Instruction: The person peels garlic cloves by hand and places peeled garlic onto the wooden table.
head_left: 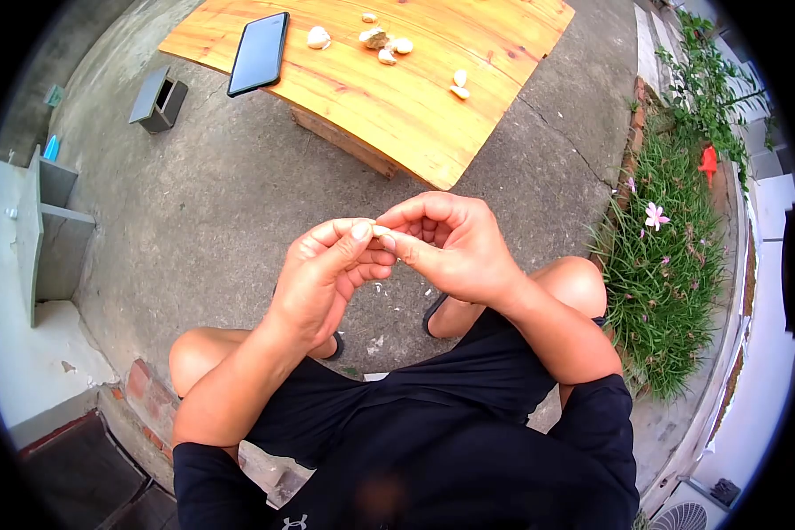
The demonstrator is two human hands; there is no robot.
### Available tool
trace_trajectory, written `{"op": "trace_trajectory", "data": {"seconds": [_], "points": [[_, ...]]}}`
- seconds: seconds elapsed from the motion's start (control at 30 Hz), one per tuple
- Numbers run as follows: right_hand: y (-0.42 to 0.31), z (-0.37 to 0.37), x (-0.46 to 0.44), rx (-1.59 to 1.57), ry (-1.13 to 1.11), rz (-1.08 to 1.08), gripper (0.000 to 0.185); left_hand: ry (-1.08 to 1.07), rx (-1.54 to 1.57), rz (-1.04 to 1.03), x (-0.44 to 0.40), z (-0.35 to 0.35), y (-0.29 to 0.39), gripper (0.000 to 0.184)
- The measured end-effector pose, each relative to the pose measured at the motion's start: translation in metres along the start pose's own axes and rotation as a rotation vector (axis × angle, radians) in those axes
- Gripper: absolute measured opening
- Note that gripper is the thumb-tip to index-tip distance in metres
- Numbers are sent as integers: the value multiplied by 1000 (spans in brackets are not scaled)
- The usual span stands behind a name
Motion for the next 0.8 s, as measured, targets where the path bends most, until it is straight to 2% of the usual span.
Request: {"op": "trace_trajectory", "data": {"seconds": [0.1, 0.2, 0.3, 0.5, 0.8], "points": [[-1, 0, 1, 36, 12, 10, 14, 46, -51, -50, 1, -1, 3, 16], [-5, 0, 2, 82, -33, 138, 15, 82, -102, -60, 1, 0, 6, 15], [-9, -1, 4, 99, -63, 162, 16, 80, -160, -73, 2, 2, 9, 15], [-7, -2, 2, -127, -70, 25, 20, 84, -220, -127, 3, -1, 14, 22], [-8, 0, 2, -134, -67, 66, 19, 31, -231, -173, 4, -4, 16, 24]]}}
Point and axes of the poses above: each hand's wrist, its own x-axis away from the middle knuckle, its own z-axis out of the back of the hand, y = z × x, the point moved 6 cm from there along -x, towards the middle knuckle, and after that the axes turned 1 degree about y, right-handed, at the moved point
